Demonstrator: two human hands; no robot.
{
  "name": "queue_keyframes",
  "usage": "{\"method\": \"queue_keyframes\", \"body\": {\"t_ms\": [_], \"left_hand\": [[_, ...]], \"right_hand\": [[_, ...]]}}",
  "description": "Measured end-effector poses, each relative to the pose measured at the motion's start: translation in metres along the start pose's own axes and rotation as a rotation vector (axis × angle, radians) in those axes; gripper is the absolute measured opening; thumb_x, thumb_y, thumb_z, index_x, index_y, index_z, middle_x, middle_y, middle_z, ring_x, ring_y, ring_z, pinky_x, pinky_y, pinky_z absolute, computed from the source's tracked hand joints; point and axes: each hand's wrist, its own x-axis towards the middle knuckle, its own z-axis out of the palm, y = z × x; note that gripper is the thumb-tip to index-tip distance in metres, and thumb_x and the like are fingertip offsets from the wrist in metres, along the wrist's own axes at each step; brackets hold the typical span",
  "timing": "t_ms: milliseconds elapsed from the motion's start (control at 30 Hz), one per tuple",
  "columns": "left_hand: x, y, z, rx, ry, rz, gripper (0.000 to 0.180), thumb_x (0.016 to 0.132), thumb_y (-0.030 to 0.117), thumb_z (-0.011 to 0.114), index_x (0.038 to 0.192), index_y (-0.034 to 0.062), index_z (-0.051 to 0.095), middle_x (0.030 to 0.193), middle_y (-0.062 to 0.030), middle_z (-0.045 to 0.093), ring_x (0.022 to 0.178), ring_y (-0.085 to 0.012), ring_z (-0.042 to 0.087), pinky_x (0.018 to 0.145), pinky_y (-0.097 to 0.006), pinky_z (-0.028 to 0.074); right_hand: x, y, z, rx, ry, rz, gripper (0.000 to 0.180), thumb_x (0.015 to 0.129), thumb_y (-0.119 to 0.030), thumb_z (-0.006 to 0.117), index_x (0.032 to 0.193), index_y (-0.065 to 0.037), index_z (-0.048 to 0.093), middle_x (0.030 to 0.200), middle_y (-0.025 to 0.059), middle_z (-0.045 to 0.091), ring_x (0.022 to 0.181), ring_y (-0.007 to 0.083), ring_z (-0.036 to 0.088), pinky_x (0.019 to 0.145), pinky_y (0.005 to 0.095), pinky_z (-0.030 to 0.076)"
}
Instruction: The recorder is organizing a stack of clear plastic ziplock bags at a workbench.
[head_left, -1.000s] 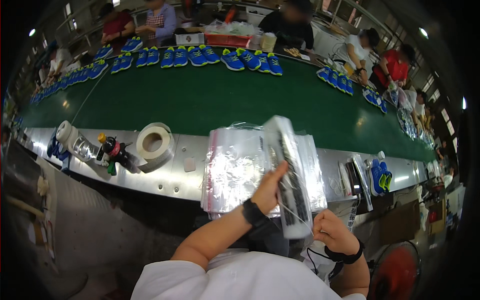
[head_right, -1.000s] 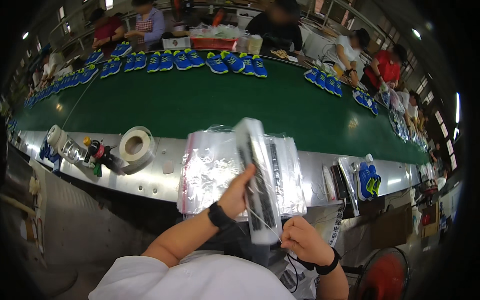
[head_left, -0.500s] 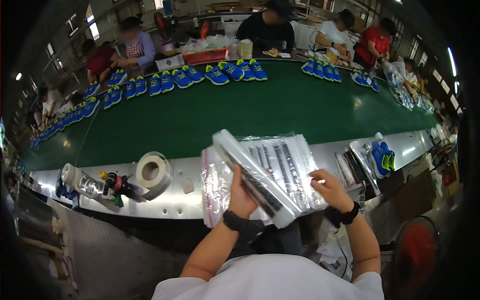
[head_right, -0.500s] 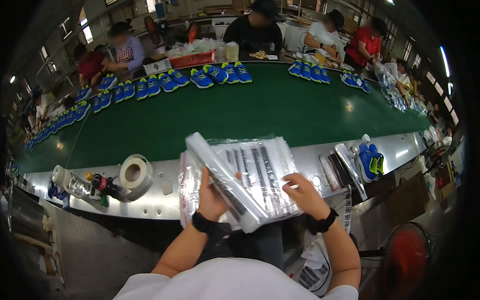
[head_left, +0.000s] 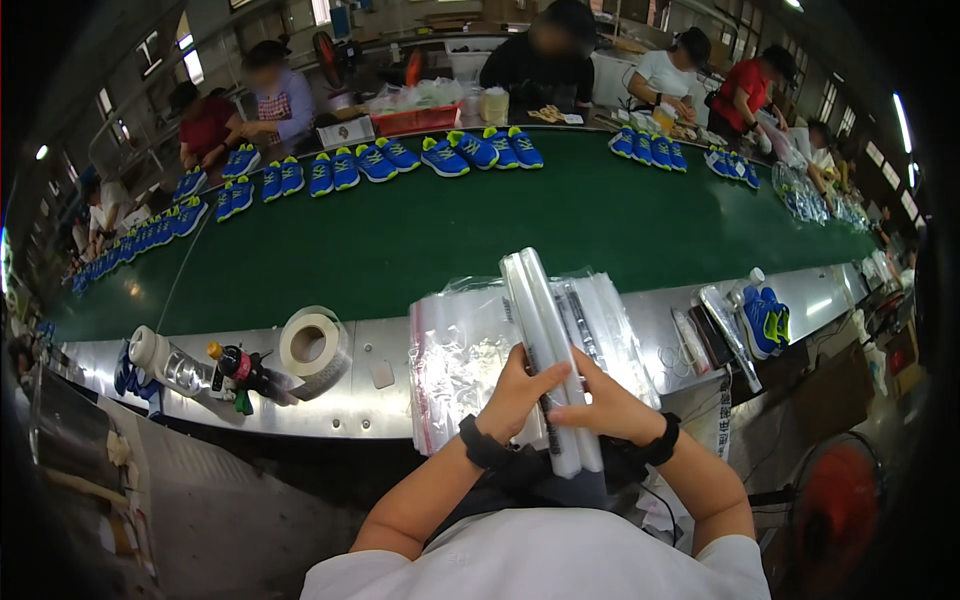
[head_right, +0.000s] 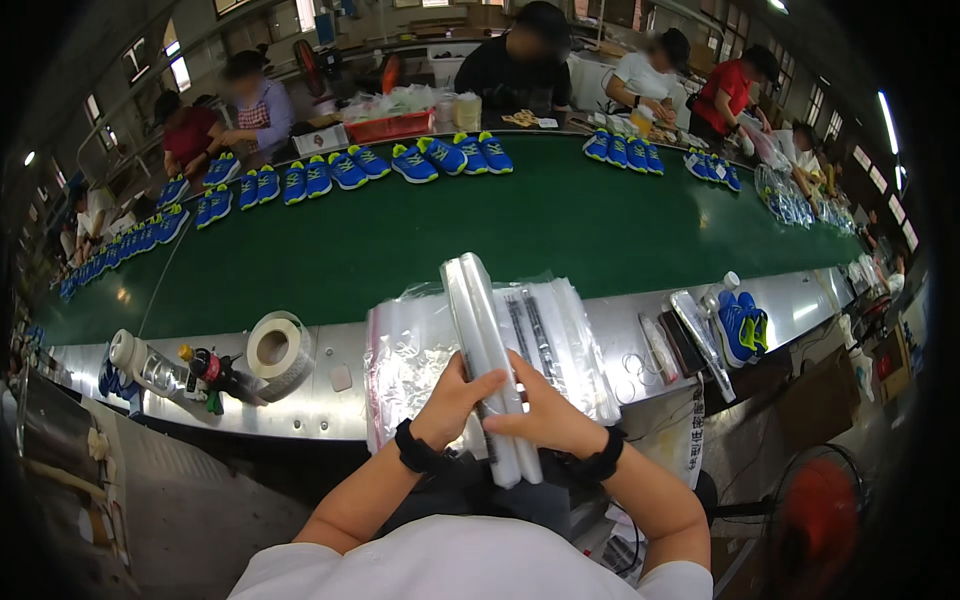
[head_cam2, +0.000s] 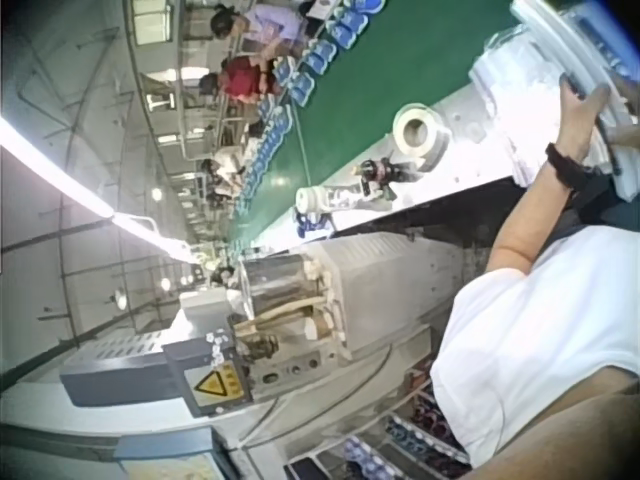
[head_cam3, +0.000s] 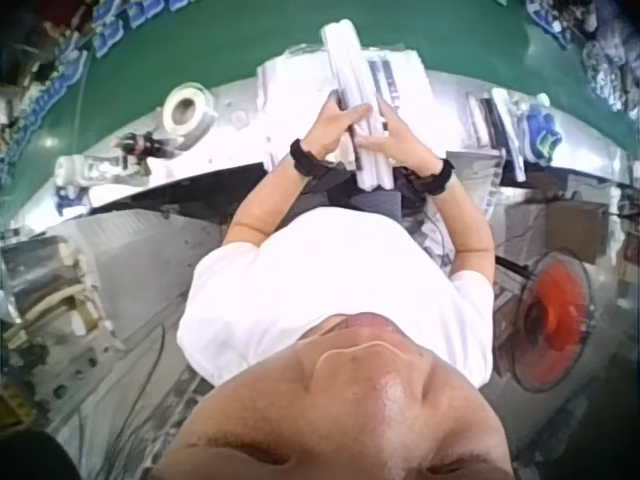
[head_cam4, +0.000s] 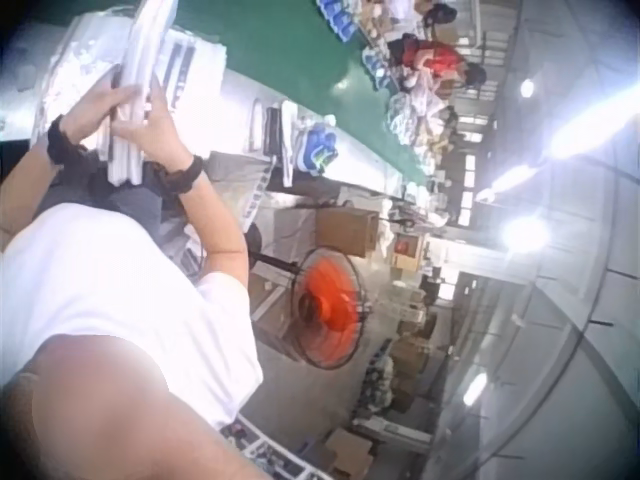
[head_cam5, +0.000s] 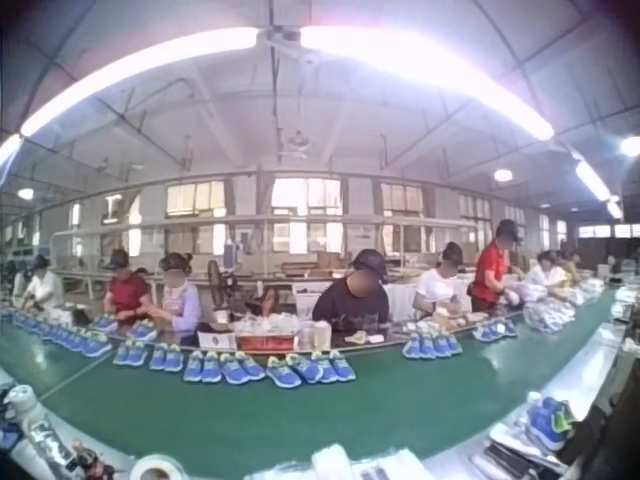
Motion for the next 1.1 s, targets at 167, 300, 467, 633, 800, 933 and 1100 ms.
{"method": "queue_keyframes", "body": {"t_ms": [167,300,467,633,800,933,1100], "left_hand": [[-0.009,0.010,-0.030,-0.513,-0.058,-0.169,0.039,0.079,0.004,0.058,0.115,-0.0040,0.047,0.104,-0.0122,0.059,0.089,-0.0203,0.061,0.081,-0.034,0.050],[-0.006,0.000,-0.048,-0.447,-0.062,-0.235,0.039,0.078,0.002,0.055,0.115,-0.0050,0.046,0.098,-0.0099,0.060,0.087,-0.0192,0.061,0.075,-0.033,0.052],[-0.010,-0.008,-0.026,0.081,0.045,-0.095,0.054,0.083,0.011,0.058,0.128,-0.0037,0.032,0.112,-0.0106,0.051,0.098,-0.0187,0.056,0.078,-0.032,0.049],[-0.011,-0.012,0.011,-0.046,-0.069,0.077,0.063,0.085,0.021,0.063,0.131,-0.0004,0.026,0.123,-0.0109,0.044,0.112,-0.0183,0.046,0.092,-0.032,0.042],[-0.012,-0.015,0.002,-0.277,-0.022,-0.082,0.055,0.082,0.016,0.066,0.124,-0.0020,0.035,0.112,-0.0102,0.052,0.100,-0.0184,0.054,0.088,-0.031,0.046],[-0.016,-0.015,-0.012,-0.470,-0.075,-0.154,0.039,0.083,0.008,0.061,0.118,-0.0012,0.045,0.107,-0.0098,0.057,0.094,-0.0186,0.058,0.081,-0.032,0.050],[-0.018,-0.017,-0.031,-0.661,-0.139,-0.325,0.034,0.085,0.006,0.054,0.118,-0.0015,0.048,0.106,-0.0137,0.059,0.093,-0.0229,0.061,0.084,-0.036,0.051]], "right_hand": [[-0.015,0.012,-0.018,0.689,0.066,0.182,0.056,0.080,-0.005,0.059,0.130,0.001,0.036,0.114,0.0108,0.055,0.101,0.0172,0.055,0.084,0.0307,0.047],[-0.022,0.026,-0.018,0.682,0.149,0.155,0.049,0.081,-0.002,0.055,0.128,0.001,0.040,0.111,0.0100,0.056,0.097,0.0153,0.057,0.083,0.0290,0.047],[-0.028,0.023,-0.005,0.284,0.271,0.001,0.046,0.082,-0.001,0.054,0.126,0.001,0.042,0.109,0.0085,0.056,0.097,0.0129,0.055,0.084,0.0282,0.046],[-0.033,0.003,0.005,0.199,0.260,-0.080,0.044,0.082,-0.002,0.053,0.125,0.002,0.042,0.107,0.0079,0.057,0.096,0.0107,0.054,0.083,0.0269,0.046],[-0.034,0.008,-0.015,0.628,0.242,0.053,0.047,0.080,0.000,0.054,0.126,0.002,0.041,0.109,0.0101,0.057,0.095,0.0139,0.058,0.083,0.0282,0.048],[-0.038,0.029,-0.025,0.765,0.286,-0.003,0.050,0.078,0.002,0.054,0.127,0.003,0.040,0.111,0.0113,0.057,0.095,0.0162,0.059,0.083,0.0289,0.048],[-0.040,0.039,-0.030,0.840,0.285,-0.074,0.057,0.078,-0.001,0.056,0.131,0.004,0.033,0.114,0.0129,0.055,0.096,0.0174,0.059,0.083,0.0286,0.048]]}}
